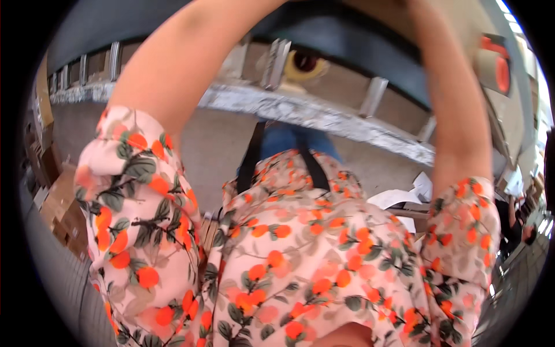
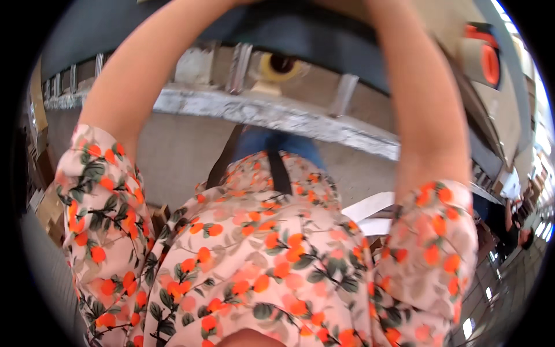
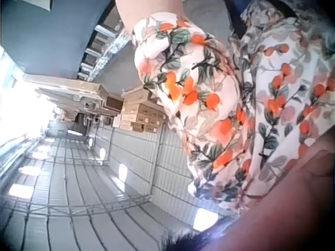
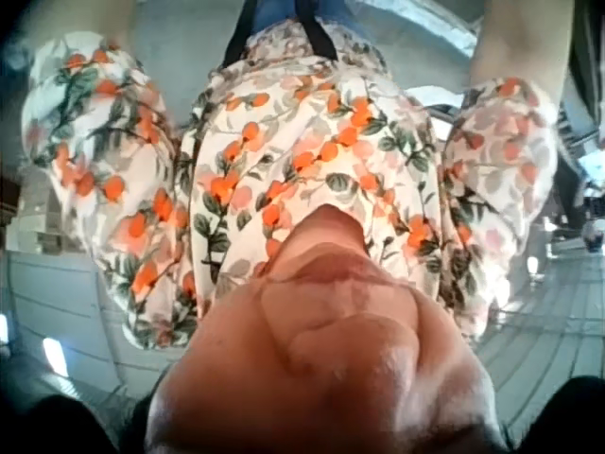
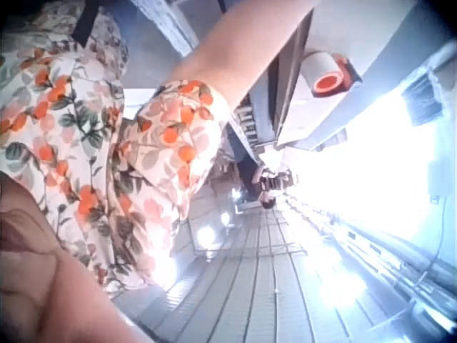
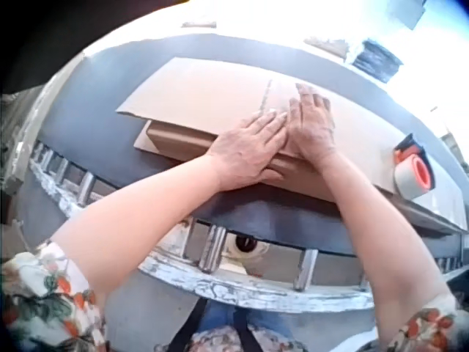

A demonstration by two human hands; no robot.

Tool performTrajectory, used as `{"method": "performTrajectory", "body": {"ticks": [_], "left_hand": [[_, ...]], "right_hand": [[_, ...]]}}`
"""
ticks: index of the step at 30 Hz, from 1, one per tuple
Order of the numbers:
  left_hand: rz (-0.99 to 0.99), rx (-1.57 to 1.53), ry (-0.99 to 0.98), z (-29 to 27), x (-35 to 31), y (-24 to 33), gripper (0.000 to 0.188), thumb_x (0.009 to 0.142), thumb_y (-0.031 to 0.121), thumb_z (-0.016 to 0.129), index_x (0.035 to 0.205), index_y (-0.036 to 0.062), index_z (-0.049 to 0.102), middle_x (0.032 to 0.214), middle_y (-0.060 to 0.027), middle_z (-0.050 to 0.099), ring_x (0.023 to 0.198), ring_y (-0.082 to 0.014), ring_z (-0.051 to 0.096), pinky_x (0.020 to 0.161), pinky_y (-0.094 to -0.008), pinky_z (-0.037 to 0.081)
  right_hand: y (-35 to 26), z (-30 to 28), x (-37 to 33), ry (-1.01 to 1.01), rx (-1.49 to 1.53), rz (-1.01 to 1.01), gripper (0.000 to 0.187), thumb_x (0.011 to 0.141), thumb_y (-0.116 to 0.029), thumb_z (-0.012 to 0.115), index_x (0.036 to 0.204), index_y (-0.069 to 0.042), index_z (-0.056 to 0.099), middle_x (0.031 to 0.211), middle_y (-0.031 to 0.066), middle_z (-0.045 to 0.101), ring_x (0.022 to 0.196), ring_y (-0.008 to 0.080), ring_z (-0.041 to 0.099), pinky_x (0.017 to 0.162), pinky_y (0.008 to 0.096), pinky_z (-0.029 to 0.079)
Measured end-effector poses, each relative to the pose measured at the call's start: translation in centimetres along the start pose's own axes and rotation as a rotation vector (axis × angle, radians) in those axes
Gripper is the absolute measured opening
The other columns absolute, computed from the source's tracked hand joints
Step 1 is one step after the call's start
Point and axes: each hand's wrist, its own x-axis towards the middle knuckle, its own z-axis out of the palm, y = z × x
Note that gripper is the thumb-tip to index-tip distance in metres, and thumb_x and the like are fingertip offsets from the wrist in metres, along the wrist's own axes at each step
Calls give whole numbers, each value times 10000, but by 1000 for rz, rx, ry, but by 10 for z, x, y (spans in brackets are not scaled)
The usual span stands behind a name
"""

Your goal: The person packs and seals cardboard boxes by placing styrofoam padding inside, folding the box flaps closed by hand, and taping the seams shut using a tape dispenser.

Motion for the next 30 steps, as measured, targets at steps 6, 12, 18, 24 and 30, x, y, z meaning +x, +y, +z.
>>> {"method": "performTrajectory", "body": {"ticks": [6, 12, 18, 24, 30], "left_hand": [[-64, 27, -104, -30, -36, -13, 680, 802, 512, 619, 1343, 131, 461, 1391, -89, 458, 1304, -265, 416, 1091, -393, 329], [-54, 78, -135, -33, -38, -31, 706, 797, 564, 599, 1351, 148, 466, 1406, -96, 460, 1315, -271, 421, 1100, -392, 337], [-53, 47, -93, -19, -47, -37, 687, 800, 560, 606, 1337, 149, 481, 1386, -96, 481, 1295, -278, 447, 1092, -402, 344], [-68, 64, -66, -30, -42, -37, 637, 815, 547, 607, 1313, 164, 505, 1346, -94, 519, 1259, -276, 481, 1066, -399, 370], [-11, 74, 4, -2, -20, -7, 559, 849, 495, 600, 1297, 171, 522, 1322, -91, 541, 1234, -288, 504, 1038, -429, 387]], "right_hand": [[39, -159, -17, 155, 40, -87, 402, 852, -125, 691, 1238, -67, 598, 1236, 110, 605, 1186, 276, 525, 1002, 348, 389], [163, -258, -25, -794, 162, 1072, 725, 780, -594, 665, 1168, 11, 565, 944, 114, 619, 793, 183, 649, 668, 304, 545], [136, -224, -13, -966, 491, 1270, 425, 780, -294, 601, 1098, -15, 566, 867, 98, 613, 611, 166, 606, 547, 293, 552], [58, -232, -85, -562, 786, 1336, 334, 805, -237, 613, 1069, -33, 630, 955, 68, 649, 879, 142, 613, 727, 287, 516], [-56, -212, -76, -285, 1244, 1345, 367, 850, -305, 626, 1105, -41, 620, 1039, 44, 637, 931, 127, 609, 822, 289, 495]]}}
